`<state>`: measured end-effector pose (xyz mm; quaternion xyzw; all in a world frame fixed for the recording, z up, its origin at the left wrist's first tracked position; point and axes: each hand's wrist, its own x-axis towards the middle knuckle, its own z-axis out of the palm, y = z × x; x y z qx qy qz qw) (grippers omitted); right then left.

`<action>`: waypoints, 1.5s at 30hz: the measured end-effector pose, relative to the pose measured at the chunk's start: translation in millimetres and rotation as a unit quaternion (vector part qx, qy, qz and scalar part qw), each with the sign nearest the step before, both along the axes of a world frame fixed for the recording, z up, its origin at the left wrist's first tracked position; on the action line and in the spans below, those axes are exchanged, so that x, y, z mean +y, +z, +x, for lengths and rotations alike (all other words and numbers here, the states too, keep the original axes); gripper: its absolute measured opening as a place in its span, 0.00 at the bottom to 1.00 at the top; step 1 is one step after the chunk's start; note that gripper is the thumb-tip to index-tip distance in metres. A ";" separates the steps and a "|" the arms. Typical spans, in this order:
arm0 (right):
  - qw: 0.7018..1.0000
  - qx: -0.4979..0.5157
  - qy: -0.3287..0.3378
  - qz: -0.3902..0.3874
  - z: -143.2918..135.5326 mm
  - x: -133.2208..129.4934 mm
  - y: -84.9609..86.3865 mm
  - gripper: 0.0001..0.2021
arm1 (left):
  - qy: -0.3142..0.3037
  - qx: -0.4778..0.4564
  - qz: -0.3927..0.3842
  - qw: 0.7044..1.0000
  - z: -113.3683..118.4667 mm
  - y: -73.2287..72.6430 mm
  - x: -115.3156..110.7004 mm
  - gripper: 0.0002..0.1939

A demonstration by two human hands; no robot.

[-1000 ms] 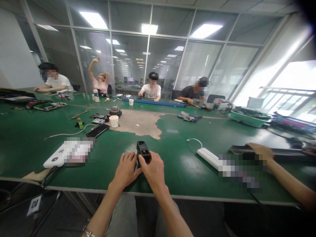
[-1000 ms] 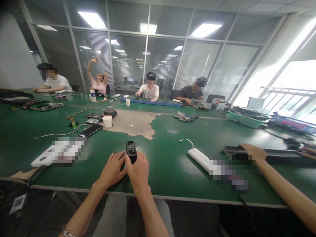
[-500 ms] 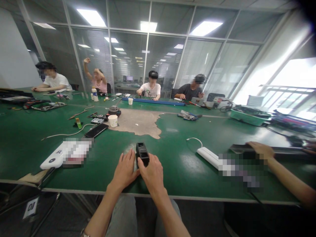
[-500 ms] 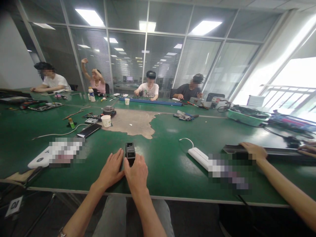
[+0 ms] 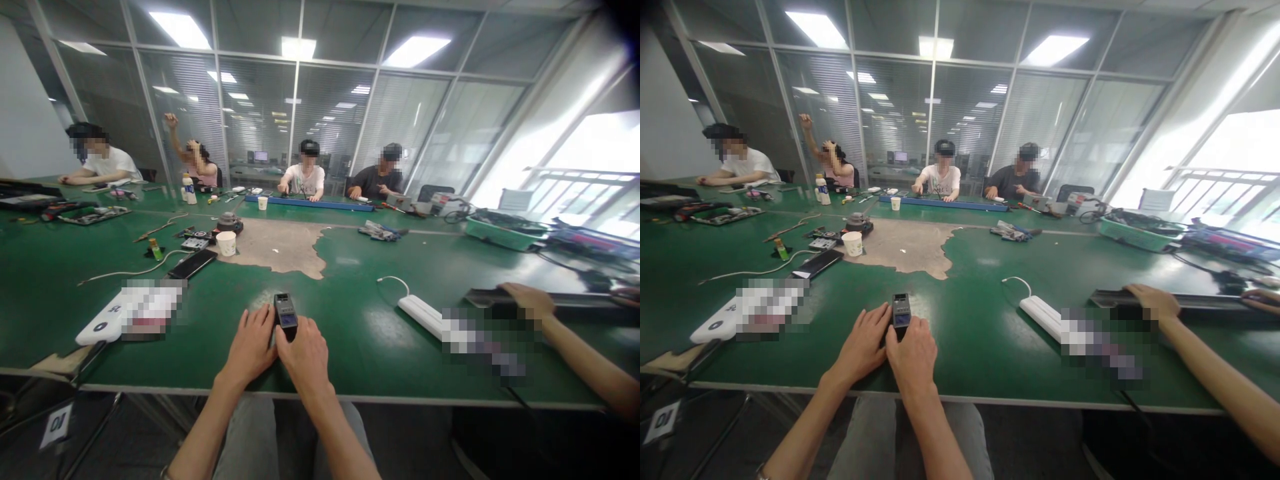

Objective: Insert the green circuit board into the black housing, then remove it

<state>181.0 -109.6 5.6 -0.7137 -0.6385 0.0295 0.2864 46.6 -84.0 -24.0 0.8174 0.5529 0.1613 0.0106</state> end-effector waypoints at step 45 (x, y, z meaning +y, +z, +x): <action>0.988 0.074 0.027 0.132 17.8 7.6 35.8 0.15 | -0.010 -0.008 0.021 1.000 1.9 3.1 -3.0 0.36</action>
